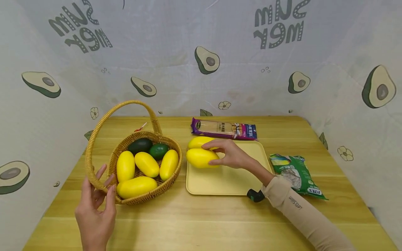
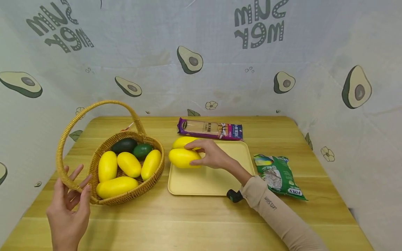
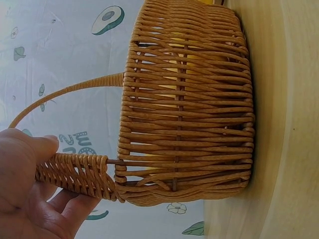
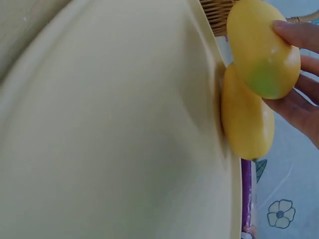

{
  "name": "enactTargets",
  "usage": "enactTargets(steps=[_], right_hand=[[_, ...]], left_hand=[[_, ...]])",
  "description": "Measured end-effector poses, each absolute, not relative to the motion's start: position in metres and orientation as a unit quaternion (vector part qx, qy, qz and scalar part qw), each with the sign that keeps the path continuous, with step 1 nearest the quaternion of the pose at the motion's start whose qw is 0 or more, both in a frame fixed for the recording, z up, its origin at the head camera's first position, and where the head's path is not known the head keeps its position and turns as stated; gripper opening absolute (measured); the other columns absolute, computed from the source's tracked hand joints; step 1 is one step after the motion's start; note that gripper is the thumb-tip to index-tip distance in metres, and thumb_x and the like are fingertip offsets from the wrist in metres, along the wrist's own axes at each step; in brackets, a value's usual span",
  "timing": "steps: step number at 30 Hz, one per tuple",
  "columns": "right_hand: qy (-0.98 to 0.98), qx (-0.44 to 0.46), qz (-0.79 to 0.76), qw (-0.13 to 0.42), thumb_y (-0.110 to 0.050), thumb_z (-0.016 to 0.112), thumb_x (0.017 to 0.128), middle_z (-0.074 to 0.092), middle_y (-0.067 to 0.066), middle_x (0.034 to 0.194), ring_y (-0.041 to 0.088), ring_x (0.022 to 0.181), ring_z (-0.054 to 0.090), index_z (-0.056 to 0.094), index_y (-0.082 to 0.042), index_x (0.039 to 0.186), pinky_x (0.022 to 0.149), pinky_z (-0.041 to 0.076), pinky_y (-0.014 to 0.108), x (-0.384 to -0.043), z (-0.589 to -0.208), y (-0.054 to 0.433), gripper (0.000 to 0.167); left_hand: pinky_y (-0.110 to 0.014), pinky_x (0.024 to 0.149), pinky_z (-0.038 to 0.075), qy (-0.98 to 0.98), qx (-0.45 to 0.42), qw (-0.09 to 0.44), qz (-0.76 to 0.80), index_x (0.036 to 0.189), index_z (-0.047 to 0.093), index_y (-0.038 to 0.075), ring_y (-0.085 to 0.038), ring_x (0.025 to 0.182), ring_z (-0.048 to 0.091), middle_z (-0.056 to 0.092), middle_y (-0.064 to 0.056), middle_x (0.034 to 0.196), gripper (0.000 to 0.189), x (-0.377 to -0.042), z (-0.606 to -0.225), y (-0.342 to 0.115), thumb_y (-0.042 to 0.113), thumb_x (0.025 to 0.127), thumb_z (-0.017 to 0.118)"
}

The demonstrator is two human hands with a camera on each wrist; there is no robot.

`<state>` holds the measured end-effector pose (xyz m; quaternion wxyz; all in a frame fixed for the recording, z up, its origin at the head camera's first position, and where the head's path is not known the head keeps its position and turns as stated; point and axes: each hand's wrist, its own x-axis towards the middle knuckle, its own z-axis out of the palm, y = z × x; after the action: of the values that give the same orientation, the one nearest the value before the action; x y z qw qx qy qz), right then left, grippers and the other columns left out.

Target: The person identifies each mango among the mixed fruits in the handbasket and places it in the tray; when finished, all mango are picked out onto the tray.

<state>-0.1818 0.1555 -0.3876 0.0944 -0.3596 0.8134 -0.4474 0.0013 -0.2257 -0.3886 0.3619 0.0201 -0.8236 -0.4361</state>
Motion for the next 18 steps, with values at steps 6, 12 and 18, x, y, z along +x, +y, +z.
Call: enactTargets(steps=[6,12,18], right_hand=[[0.818,-0.359,-0.438,0.098,0.0,0.087,0.089,0.068,0.02,0.142,0.041,0.134,0.063,0.069,0.004,0.139,0.108,0.059,0.052,-0.184,-0.393,0.155,0.054],[0.826,-0.365,-0.419,0.093,0.0,0.088,0.088,0.07,0.018,0.14,0.038,0.131,0.066,0.07,0.002,0.138,0.111,0.058,0.052,-0.186,-0.398,0.153,0.053],[0.836,-0.377,-0.391,0.078,-0.002,0.089,0.088,0.072,0.016,0.138,0.035,0.125,0.07,0.072,0.002,0.137,0.108,0.06,0.049,-0.186,-0.399,0.152,0.052]], left_hand=[[-0.005,0.086,0.055,-0.821,0.016,0.365,-0.437,0.162,0.048,0.009,0.013,0.114,0.066,0.065,-0.015,0.149,0.085,0.001,-0.388,-0.226,-0.027,0.088,0.07],[-0.004,0.086,0.054,-0.824,0.02,0.365,-0.432,0.162,0.048,0.011,0.014,0.114,0.066,0.065,-0.014,0.15,0.086,0.001,-0.388,-0.226,-0.026,0.088,0.07],[-0.004,0.085,0.054,-0.824,0.017,0.369,-0.43,0.162,0.048,0.01,0.014,0.113,0.066,0.066,-0.015,0.149,0.086,0.0,-0.388,-0.226,-0.027,0.087,0.071]])
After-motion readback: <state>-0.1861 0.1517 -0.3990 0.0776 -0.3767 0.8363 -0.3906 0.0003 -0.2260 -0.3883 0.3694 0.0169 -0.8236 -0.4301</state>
